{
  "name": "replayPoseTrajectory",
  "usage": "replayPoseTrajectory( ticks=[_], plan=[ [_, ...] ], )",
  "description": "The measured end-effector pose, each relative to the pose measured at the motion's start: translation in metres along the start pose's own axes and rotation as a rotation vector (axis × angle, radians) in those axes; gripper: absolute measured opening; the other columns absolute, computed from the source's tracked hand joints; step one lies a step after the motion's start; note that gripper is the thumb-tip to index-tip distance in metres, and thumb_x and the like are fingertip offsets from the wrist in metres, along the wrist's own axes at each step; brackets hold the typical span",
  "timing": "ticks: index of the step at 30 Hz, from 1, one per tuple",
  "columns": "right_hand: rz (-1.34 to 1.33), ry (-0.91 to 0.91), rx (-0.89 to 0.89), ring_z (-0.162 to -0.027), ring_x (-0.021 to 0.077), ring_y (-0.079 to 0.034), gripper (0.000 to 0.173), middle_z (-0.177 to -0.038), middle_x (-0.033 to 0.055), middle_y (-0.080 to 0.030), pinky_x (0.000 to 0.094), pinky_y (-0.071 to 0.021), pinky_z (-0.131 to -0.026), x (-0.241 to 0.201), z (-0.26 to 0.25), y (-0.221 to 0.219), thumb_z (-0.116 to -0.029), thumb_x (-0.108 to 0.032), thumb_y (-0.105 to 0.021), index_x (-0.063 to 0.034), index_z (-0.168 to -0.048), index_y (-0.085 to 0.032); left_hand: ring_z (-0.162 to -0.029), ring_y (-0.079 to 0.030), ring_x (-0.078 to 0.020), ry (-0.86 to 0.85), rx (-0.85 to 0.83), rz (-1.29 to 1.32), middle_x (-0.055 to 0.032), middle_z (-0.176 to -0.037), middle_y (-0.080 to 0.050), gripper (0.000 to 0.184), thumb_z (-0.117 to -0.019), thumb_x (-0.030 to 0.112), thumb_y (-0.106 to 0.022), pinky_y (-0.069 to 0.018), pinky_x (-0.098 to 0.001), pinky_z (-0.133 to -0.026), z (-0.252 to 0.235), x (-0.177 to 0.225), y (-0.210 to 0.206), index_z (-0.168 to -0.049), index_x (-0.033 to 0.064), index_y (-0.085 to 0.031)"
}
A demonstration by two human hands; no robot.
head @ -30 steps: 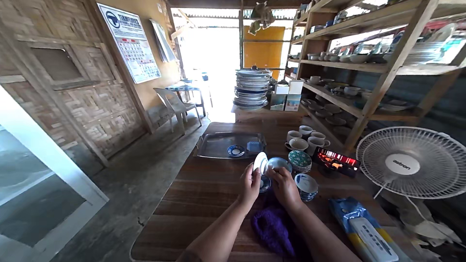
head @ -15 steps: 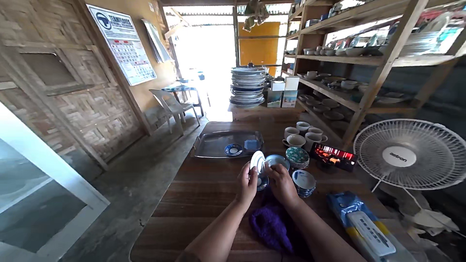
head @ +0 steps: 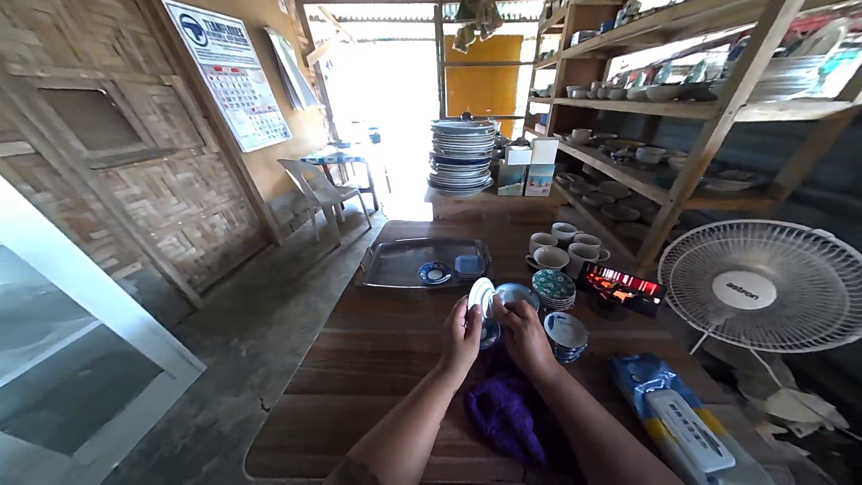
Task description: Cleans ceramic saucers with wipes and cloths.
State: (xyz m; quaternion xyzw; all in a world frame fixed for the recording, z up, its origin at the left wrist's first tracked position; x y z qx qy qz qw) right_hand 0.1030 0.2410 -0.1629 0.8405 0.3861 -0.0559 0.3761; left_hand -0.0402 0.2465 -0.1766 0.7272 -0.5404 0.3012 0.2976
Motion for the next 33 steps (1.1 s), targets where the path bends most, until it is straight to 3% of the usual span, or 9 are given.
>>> replayPoseTrajectory(
  ticks=[4, 10, 15, 18, 22, 25, 29, 33],
  plan=[
    [-0.046, 0.093, -0.005, -0.099, 0.0309, -0.067, 0.041, -0.102, 0.0155, -0.069, 0.0440, -0.0562, -0.090, -0.007, 0.001, -0.002, -0.0908, 0.003, -0.056, -0.0133, -0.123, -0.076, -0.107, -0.065, -0.0118, -0.002, 0.043, 0.054, -0.0221, -0.120, -0.065, 0.036, -0.1029, 0.010, -0.047, -0.0526, -0.0245, -0.095, -0.005, -0.005, 0.005, -0.128, -0.0144, -0.056],
    [-0.007, -0.068, -0.064, -0.103, 0.0374, -0.066, 0.042, -0.107, 0.0211, -0.068, 0.0488, -0.0552, -0.092, 0.004, -0.001, -0.002, -0.0922, 0.003, -0.057, -0.0118, -0.128, -0.073, -0.108, -0.066, -0.0133, 0.052, 0.010, 0.024, -0.0226, -0.122, -0.064, 0.037, -0.1035, 0.012, -0.048, -0.0525, -0.0253, -0.096, -0.003, -0.007, 0.003, -0.130, -0.0133, -0.055],
    [-0.075, 0.073, 0.012, -0.098, 0.0325, -0.067, 0.041, -0.101, 0.0169, -0.068, 0.0459, -0.0563, -0.089, -0.006, 0.001, -0.002, -0.0922, 0.001, -0.056, -0.0147, -0.125, -0.075, -0.107, -0.065, -0.0124, 0.018, 0.013, 0.027, -0.0215, -0.120, -0.065, 0.036, -0.1031, 0.012, -0.047, -0.0524, -0.0251, -0.095, -0.003, -0.005, 0.003, -0.127, -0.0131, -0.057],
    [-0.045, 0.035, -0.050, -0.100, 0.0345, -0.066, 0.041, -0.103, 0.0181, -0.069, 0.0481, -0.0558, -0.090, -0.003, 0.001, -0.004, -0.0907, 0.003, -0.057, -0.0152, -0.122, -0.076, -0.106, -0.065, -0.0120, 0.033, 0.036, 0.037, -0.0210, -0.120, -0.065, 0.037, -0.1034, 0.012, -0.047, -0.0526, -0.0253, -0.094, -0.005, -0.010, 0.007, -0.128, -0.0133, -0.056],
    [0.008, -0.073, -0.078, -0.103, 0.0381, -0.066, 0.043, -0.107, 0.0220, -0.068, 0.0497, -0.0549, -0.092, 0.006, -0.001, -0.004, -0.0906, 0.003, -0.059, -0.0125, -0.128, -0.073, -0.107, -0.066, -0.0131, 0.038, 0.021, 0.019, -0.0219, -0.121, -0.065, 0.037, -0.1035, 0.013, -0.048, -0.0526, -0.0258, -0.095, -0.003, -0.009, 0.004, -0.128, -0.0127, -0.057],
    [-0.017, -0.035, -0.039, -0.101, 0.0369, -0.066, 0.045, -0.106, 0.0213, -0.068, 0.0481, -0.0554, -0.091, 0.002, 0.000, -0.002, -0.0909, 0.003, -0.057, -0.0121, -0.131, -0.072, -0.108, -0.065, -0.0130, 0.033, -0.005, 0.012, -0.0218, -0.121, -0.065, 0.037, -0.1031, 0.013, -0.048, -0.0524, -0.0256, -0.095, -0.001, -0.007, 0.000, -0.128, -0.0125, -0.057],
    [-0.082, 0.088, -0.031, -0.098, 0.0313, -0.066, 0.044, -0.101, 0.0160, -0.068, 0.0446, -0.0556, -0.090, -0.005, 0.001, -0.004, -0.0911, 0.003, -0.055, -0.0161, -0.126, -0.075, -0.105, -0.065, -0.0113, 0.000, 0.030, 0.038, -0.0209, -0.118, -0.065, 0.036, -0.1026, 0.011, -0.048, -0.0524, -0.0243, -0.094, -0.004, -0.009, 0.004, -0.126, -0.0135, -0.057],
    [-0.026, -0.001, -0.080, -0.101, 0.0349, -0.066, 0.041, -0.104, 0.0183, -0.069, 0.0482, -0.0556, -0.090, 0.003, 0.000, -0.005, -0.0909, 0.003, -0.057, -0.0152, -0.123, -0.076, -0.103, -0.066, -0.0117, 0.034, 0.052, 0.028, -0.0210, -0.118, -0.066, 0.036, -0.1032, 0.012, -0.048, -0.0531, -0.0245, -0.092, -0.006, -0.009, 0.008, -0.127, -0.0134, -0.057]
  ],
)
Point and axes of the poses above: each hand's wrist, its own z-axis away from the middle knuckle, its own y-axis out of the back of the hand, x = y × z, the point moved 8 cm from there along -z, towards the middle knuckle
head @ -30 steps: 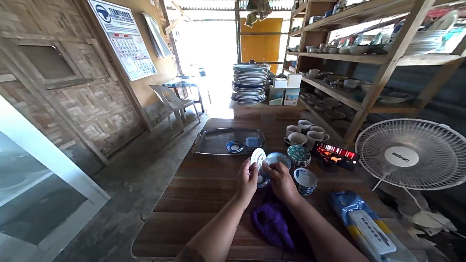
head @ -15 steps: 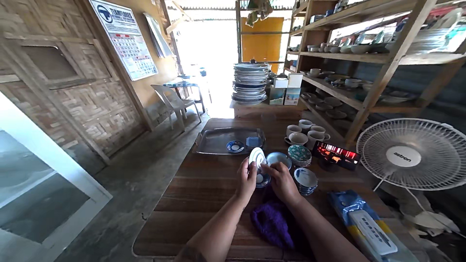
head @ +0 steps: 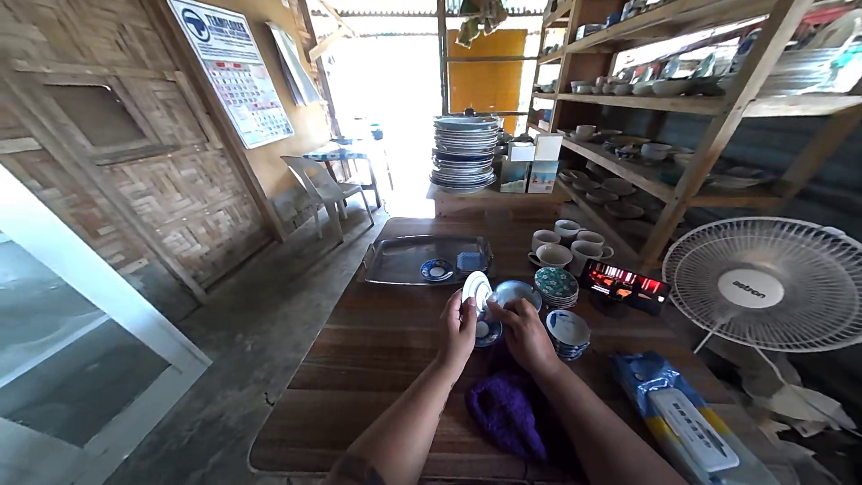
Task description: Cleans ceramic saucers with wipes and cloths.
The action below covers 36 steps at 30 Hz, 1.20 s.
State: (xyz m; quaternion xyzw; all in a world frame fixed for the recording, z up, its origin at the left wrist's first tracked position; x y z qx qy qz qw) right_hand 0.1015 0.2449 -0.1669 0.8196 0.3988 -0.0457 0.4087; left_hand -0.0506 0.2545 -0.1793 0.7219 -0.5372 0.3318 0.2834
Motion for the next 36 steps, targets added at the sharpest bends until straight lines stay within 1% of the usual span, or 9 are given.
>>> replayPoseTrajectory(
  ticks=[4, 10, 14, 16, 20, 24, 27, 31, 36],
  plan=[
    [0.014, -0.050, 0.049, -0.100, 0.0374, -0.066, 0.044, -0.104, 0.0211, -0.068, 0.0493, -0.0553, -0.090, 0.002, 0.000, 0.005, -0.0896, 0.005, -0.057, -0.0119, -0.127, -0.074, -0.105, -0.066, -0.0123, -0.013, -0.051, -0.013, -0.0215, -0.119, -0.066, 0.036, -0.1027, 0.012, -0.048, -0.0531, -0.0253, -0.094, 0.003, 0.004, -0.007, -0.128, -0.0129, -0.057],
    [-0.065, 0.103, 0.059, -0.098, 0.0316, -0.066, 0.044, -0.101, 0.0159, -0.068, 0.0459, -0.0559, -0.089, -0.009, 0.002, 0.002, -0.0895, 0.004, -0.056, -0.0163, -0.123, -0.076, -0.107, -0.065, -0.0125, -0.008, -0.033, 0.008, -0.0222, -0.121, -0.064, 0.037, -0.1033, 0.012, -0.047, -0.0519, -0.0253, -0.096, 0.001, 0.002, -0.004, -0.128, -0.0137, -0.056],
    [0.009, -0.035, -0.034, -0.103, 0.0372, -0.065, 0.043, -0.107, 0.0201, -0.068, 0.0500, -0.0549, -0.091, 0.002, 0.000, -0.001, -0.0911, 0.003, -0.057, -0.0152, -0.126, -0.075, -0.105, -0.066, -0.0126, -0.003, -0.009, -0.015, -0.0218, -0.120, -0.065, 0.037, -0.1031, 0.013, -0.048, -0.0530, -0.0255, -0.094, 0.000, 0.001, 0.000, -0.128, -0.0130, -0.057],
    [0.028, -0.066, -0.015, -0.103, 0.0388, -0.066, 0.044, -0.107, 0.0215, -0.068, 0.0520, -0.0548, -0.090, 0.004, -0.001, 0.001, -0.0906, 0.003, -0.057, -0.0137, -0.128, -0.073, -0.107, -0.066, -0.0127, -0.001, -0.027, -0.020, -0.0216, -0.121, -0.065, 0.037, -0.1034, 0.013, -0.048, -0.0527, -0.0255, -0.095, 0.002, 0.001, -0.004, -0.129, -0.0124, -0.057],
    [-0.015, 0.007, 0.071, -0.097, 0.0358, -0.067, 0.045, -0.102, 0.0193, -0.068, 0.0498, -0.0558, -0.087, -0.001, 0.000, 0.004, -0.0902, 0.004, -0.056, -0.0139, -0.128, -0.073, -0.106, -0.066, -0.0125, -0.003, -0.064, -0.024, -0.0218, -0.121, -0.065, 0.036, -0.1029, 0.012, -0.049, -0.0522, -0.0252, -0.095, 0.006, 0.003, -0.009, -0.127, -0.0127, -0.058],
    [-0.052, 0.095, 0.049, -0.096, 0.0318, -0.066, 0.044, -0.099, 0.0158, -0.068, 0.0479, -0.0561, -0.086, -0.008, 0.002, 0.000, -0.0912, 0.002, -0.056, -0.0184, -0.125, -0.075, -0.104, -0.065, -0.0114, 0.002, -0.032, -0.007, -0.0205, -0.117, -0.066, 0.036, -0.1029, 0.012, -0.048, -0.0526, -0.0245, -0.094, 0.002, -0.002, -0.005, -0.126, -0.0127, -0.058],
    [-0.005, 0.018, 0.000, -0.099, 0.0362, -0.067, 0.043, -0.102, 0.0183, -0.068, 0.0521, -0.0558, -0.087, -0.002, 0.000, -0.002, -0.0900, 0.004, -0.057, -0.0172, -0.122, -0.076, -0.102, -0.066, -0.0107, 0.030, -0.009, -0.006, -0.0191, -0.116, -0.066, 0.036, -0.1031, 0.012, -0.048, -0.0532, -0.0244, -0.092, -0.001, -0.001, -0.001, -0.127, -0.0121, -0.057],
    [0.050, -0.079, 0.009, -0.101, 0.0387, -0.066, 0.044, -0.105, 0.0217, -0.068, 0.0514, -0.0553, -0.089, 0.006, -0.001, 0.002, -0.0909, 0.003, -0.058, -0.0142, -0.128, -0.074, -0.103, -0.066, -0.0121, 0.023, -0.049, -0.029, -0.0203, -0.118, -0.066, 0.035, -0.1030, 0.012, -0.048, -0.0531, -0.0253, -0.093, 0.002, 0.001, -0.006, -0.127, -0.0118, -0.058],
    [-0.017, 0.011, 0.065, -0.097, 0.0358, -0.066, 0.046, -0.102, 0.0203, -0.068, 0.0477, -0.0561, -0.088, -0.002, 0.001, 0.004, -0.0895, 0.005, -0.057, -0.0126, -0.128, -0.073, -0.101, -0.067, -0.0120, 0.022, -0.074, -0.083, -0.0202, -0.116, -0.067, 0.035, -0.1027, 0.013, -0.050, -0.0534, -0.0249, -0.091, 0.005, 0.007, -0.009, -0.126, -0.0113, -0.060]
  ],
)
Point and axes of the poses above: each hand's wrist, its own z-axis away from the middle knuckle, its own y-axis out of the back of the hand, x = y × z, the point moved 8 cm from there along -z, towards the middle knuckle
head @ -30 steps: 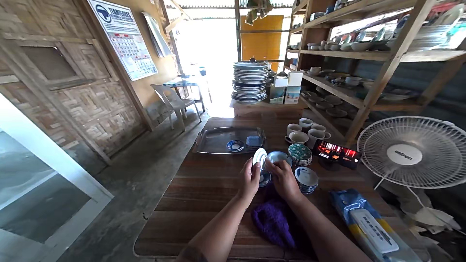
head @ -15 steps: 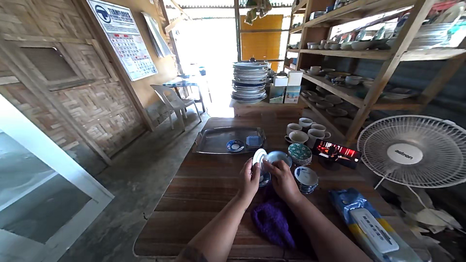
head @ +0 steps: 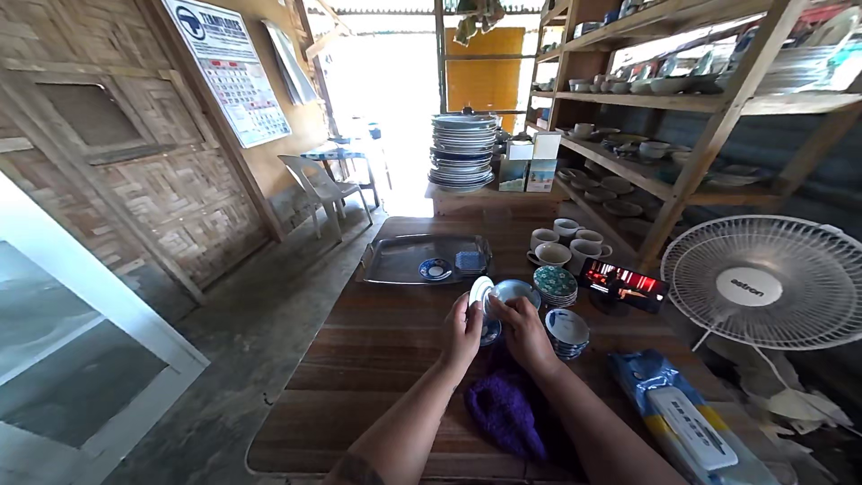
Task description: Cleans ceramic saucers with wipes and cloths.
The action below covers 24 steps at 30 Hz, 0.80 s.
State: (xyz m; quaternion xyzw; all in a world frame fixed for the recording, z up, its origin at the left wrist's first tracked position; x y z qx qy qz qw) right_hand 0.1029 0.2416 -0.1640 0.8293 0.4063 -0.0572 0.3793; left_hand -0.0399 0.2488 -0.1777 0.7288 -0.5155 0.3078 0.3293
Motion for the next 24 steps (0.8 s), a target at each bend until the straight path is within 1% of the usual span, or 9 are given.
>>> replayPoseTrajectory(
  ticks=[3, 6, 9, 11, 14, 17, 19, 21, 24],
  plan=[
    [-0.040, 0.054, -0.032, -0.099, 0.0342, -0.066, 0.044, -0.102, 0.0182, -0.068, 0.0482, -0.0553, -0.090, -0.005, 0.002, -0.004, -0.0906, 0.003, -0.056, -0.0147, -0.127, -0.074, -0.106, -0.066, -0.0156, -0.001, 0.002, 0.005, -0.0227, -0.119, -0.066, 0.036, -0.1033, 0.013, -0.049, -0.0527, -0.0277, -0.095, -0.002, -0.006, 0.002, -0.127, -0.0121, -0.059],
    [-0.019, 0.062, -0.046, -0.098, 0.0339, -0.066, 0.044, -0.100, 0.0168, -0.068, 0.0489, -0.0557, -0.088, -0.004, 0.002, -0.005, -0.0893, 0.004, -0.057, -0.0173, -0.123, -0.076, -0.104, -0.066, -0.0132, -0.009, 0.035, 0.035, -0.0221, -0.118, -0.066, 0.036, -0.1030, 0.012, -0.048, -0.0527, -0.0250, -0.093, -0.005, -0.008, 0.006, -0.127, -0.0130, -0.058],
    [0.045, -0.006, -0.071, -0.100, 0.0361, -0.066, 0.041, -0.103, 0.0189, -0.068, 0.0495, -0.0558, -0.088, 0.002, 0.001, -0.005, -0.0905, 0.002, -0.058, -0.0161, -0.122, -0.076, -0.102, -0.066, -0.0120, -0.009, 0.059, 0.048, -0.0216, -0.118, -0.066, 0.036, -0.1030, 0.012, -0.049, -0.0526, -0.0241, -0.092, -0.005, -0.005, 0.009, -0.127, -0.0131, -0.058],
    [0.076, -0.063, -0.081, -0.103, 0.0373, -0.066, 0.042, -0.107, 0.0203, -0.068, 0.0498, -0.0552, -0.090, 0.007, 0.000, -0.004, -0.0909, 0.001, -0.058, -0.0158, -0.125, -0.075, -0.102, -0.066, -0.0120, -0.009, 0.049, 0.049, -0.0207, -0.117, -0.066, 0.035, -0.1033, 0.013, -0.049, -0.0533, -0.0244, -0.091, -0.004, -0.004, 0.008, -0.127, -0.0123, -0.058],
    [0.081, -0.099, -0.066, -0.103, 0.0390, -0.066, 0.044, -0.108, 0.0222, -0.068, 0.0506, -0.0549, -0.091, 0.007, -0.002, -0.001, -0.0909, 0.003, -0.058, -0.0142, -0.128, -0.073, -0.100, -0.066, -0.0113, -0.014, 0.022, 0.035, -0.0200, -0.116, -0.067, 0.035, -0.1032, 0.013, -0.049, -0.0532, -0.0237, -0.090, -0.002, -0.003, 0.003, -0.126, -0.0117, -0.059],
    [0.030, -0.052, -0.038, -0.102, 0.0383, -0.066, 0.047, -0.106, 0.0222, -0.068, 0.0500, -0.0554, -0.090, 0.004, -0.001, 0.000, -0.0898, 0.005, -0.057, -0.0131, -0.130, -0.072, -0.101, -0.067, -0.0115, -0.010, -0.009, 0.032, -0.0200, -0.117, -0.067, 0.035, -0.1029, 0.013, -0.049, -0.0534, -0.0241, -0.091, -0.001, -0.003, 0.000, -0.126, -0.0110, -0.059],
    [-0.010, 0.018, -0.025, -0.099, 0.0359, -0.066, 0.046, -0.104, 0.0205, -0.068, 0.0484, -0.0557, -0.089, 0.000, 0.000, -0.001, -0.0899, 0.005, -0.056, -0.0146, -0.129, -0.073, -0.100, -0.066, -0.0111, -0.021, -0.004, 0.031, -0.0199, -0.116, -0.067, 0.034, -0.1026, 0.012, -0.049, -0.0531, -0.0235, -0.090, -0.001, -0.004, 0.000, -0.125, -0.0112, -0.060],
    [-0.038, 0.056, -0.037, -0.098, 0.0340, -0.066, 0.046, -0.101, 0.0184, -0.068, 0.0472, -0.0555, -0.089, -0.003, 0.001, -0.003, -0.0901, 0.004, -0.056, -0.0167, -0.126, -0.075, -0.101, -0.066, -0.0113, -0.023, 0.010, 0.034, -0.0200, -0.116, -0.067, 0.034, -0.1028, 0.012, -0.049, -0.0533, -0.0239, -0.091, -0.003, -0.006, 0.002, -0.125, -0.0114, -0.060],
    [-0.018, 0.026, -0.084, -0.099, 0.0341, -0.066, 0.043, -0.101, 0.0175, -0.068, 0.0477, -0.0554, -0.088, 0.001, 0.000, -0.006, -0.0908, 0.003, -0.056, -0.0180, -0.123, -0.077, -0.103, -0.066, -0.0119, 0.026, 0.035, 0.046, -0.0200, -0.117, -0.066, 0.036, -0.1033, 0.014, -0.048, -0.0534, -0.0252, -0.092, -0.006, -0.012, 0.007, -0.127, -0.0113, -0.058]
  ],
)
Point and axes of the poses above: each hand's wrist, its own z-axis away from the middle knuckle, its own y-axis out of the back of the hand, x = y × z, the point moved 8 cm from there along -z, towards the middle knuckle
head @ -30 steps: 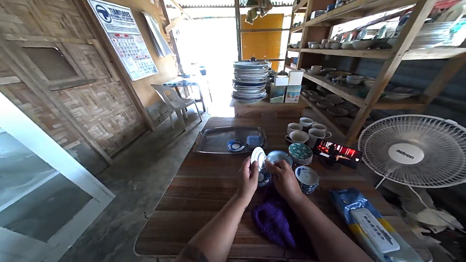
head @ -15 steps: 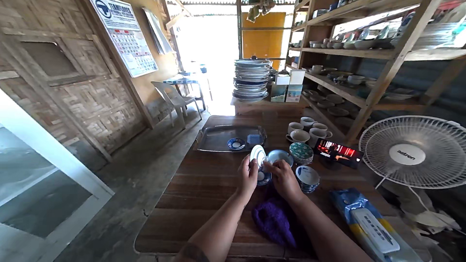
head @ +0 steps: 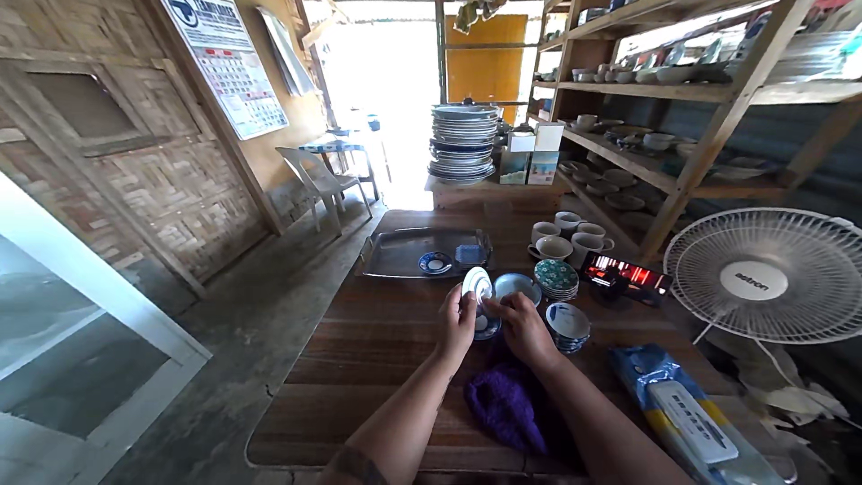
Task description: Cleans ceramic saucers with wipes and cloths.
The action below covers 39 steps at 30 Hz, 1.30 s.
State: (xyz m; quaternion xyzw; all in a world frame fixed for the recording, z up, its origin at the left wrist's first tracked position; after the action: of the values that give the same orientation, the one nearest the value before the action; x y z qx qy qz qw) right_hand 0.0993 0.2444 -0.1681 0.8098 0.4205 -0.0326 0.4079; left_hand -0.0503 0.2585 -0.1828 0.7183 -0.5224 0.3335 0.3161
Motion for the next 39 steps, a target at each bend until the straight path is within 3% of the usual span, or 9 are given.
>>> replayPoseTrajectory(
  ticks=[5, 13, 17, 21, 25, 30, 35, 39],
  plan=[
    [0.072, -0.148, -0.032, -0.107, 0.0391, -0.065, 0.043, -0.111, 0.0228, -0.068, 0.0492, -0.0537, -0.095, 0.012, -0.001, 0.001, -0.0919, 0.003, -0.056, -0.0122, -0.129, -0.073, -0.103, -0.066, -0.0126, 0.018, -0.029, -0.008, -0.0197, -0.118, -0.066, 0.036, -0.1036, 0.015, -0.048, -0.0535, -0.0260, -0.093, 0.003, 0.001, -0.004, -0.127, -0.0105, -0.059],
    [-0.047, 0.040, -0.009, -0.101, 0.0330, -0.065, 0.047, -0.102, 0.0170, -0.068, 0.0478, -0.0547, -0.091, -0.003, 0.000, -0.001, -0.0902, 0.005, -0.054, -0.0189, -0.125, -0.075, -0.103, -0.066, -0.0129, 0.012, -0.023, 0.004, -0.0201, -0.117, -0.066, 0.037, -0.1033, 0.015, -0.049, -0.0538, -0.0264, -0.092, 0.001, -0.004, -0.003, -0.127, -0.0112, -0.059],
    [0.024, -0.073, -0.056, -0.103, 0.0363, -0.065, 0.043, -0.106, 0.0195, -0.068, 0.0497, -0.0546, -0.091, 0.007, -0.001, 0.000, -0.0910, 0.002, -0.057, -0.0185, -0.124, -0.076, -0.103, -0.066, -0.0125, 0.019, 0.012, 0.051, -0.0197, -0.116, -0.066, 0.035, -0.1031, 0.013, -0.048, -0.0532, -0.0258, -0.092, 0.000, -0.002, 0.000, -0.126, -0.0119, -0.058],
    [0.076, -0.187, -0.062, -0.110, 0.0388, -0.064, 0.043, -0.113, 0.0226, -0.067, 0.0494, -0.0527, -0.097, 0.013, -0.002, 0.001, -0.0933, 0.002, -0.055, -0.0138, -0.130, -0.072, -0.101, -0.066, -0.0123, 0.026, -0.021, 0.038, -0.0197, -0.116, -0.066, 0.035, -0.1031, 0.013, -0.049, -0.0536, -0.0249, -0.091, 0.003, 0.000, -0.005, -0.126, -0.0117, -0.059],
    [0.029, -0.109, -0.006, -0.104, 0.0369, -0.065, 0.047, -0.108, 0.0217, -0.068, 0.0479, -0.0543, -0.093, 0.004, -0.001, 0.002, -0.0922, 0.003, -0.055, -0.0134, -0.133, -0.070, -0.102, -0.066, -0.0116, 0.039, -0.052, 0.017, -0.0186, -0.117, -0.067, 0.036, -0.1035, 0.015, -0.049, -0.0536, -0.0253, -0.092, 0.005, 0.003, -0.008, -0.127, -0.0096, -0.059],
    [-0.029, 0.020, -0.008, -0.099, 0.0324, -0.066, 0.045, -0.101, 0.0170, -0.068, 0.0466, -0.0555, -0.089, -0.003, 0.000, -0.001, -0.0918, 0.002, -0.055, -0.0198, -0.125, -0.076, -0.100, -0.066, -0.0106, 0.035, -0.013, 0.054, -0.0179, -0.113, -0.066, 0.035, -0.1031, 0.014, -0.049, -0.0535, -0.0246, -0.090, 0.000, -0.003, -0.002, -0.125, -0.0108, -0.059],
    [0.048, -0.159, -0.099, -0.108, 0.0371, -0.064, 0.044, -0.112, 0.0215, -0.067, 0.0489, -0.0532, -0.095, 0.011, -0.001, -0.001, -0.0934, 0.000, -0.055, -0.0165, -0.130, -0.073, -0.102, -0.066, -0.0116, 0.064, -0.006, 0.054, -0.0173, -0.115, -0.066, 0.035, -0.1033, 0.015, -0.049, -0.0538, -0.0262, -0.092, 0.000, -0.007, -0.002, -0.126, -0.0098, -0.059],
    [0.049, -0.151, -0.035, -0.106, 0.0389, -0.065, 0.047, -0.110, 0.0234, -0.068, 0.0495, -0.0535, -0.095, 0.009, -0.002, 0.004, -0.0922, 0.004, -0.054, -0.0128, -0.133, -0.070, -0.103, -0.066, -0.0130, 0.069, -0.063, 0.012, -0.0197, -0.117, -0.066, 0.036, -0.1034, 0.015, -0.049, -0.0532, -0.0266, -0.093, 0.004, 0.001, -0.007, -0.127, -0.0108, -0.058]
  ],
)
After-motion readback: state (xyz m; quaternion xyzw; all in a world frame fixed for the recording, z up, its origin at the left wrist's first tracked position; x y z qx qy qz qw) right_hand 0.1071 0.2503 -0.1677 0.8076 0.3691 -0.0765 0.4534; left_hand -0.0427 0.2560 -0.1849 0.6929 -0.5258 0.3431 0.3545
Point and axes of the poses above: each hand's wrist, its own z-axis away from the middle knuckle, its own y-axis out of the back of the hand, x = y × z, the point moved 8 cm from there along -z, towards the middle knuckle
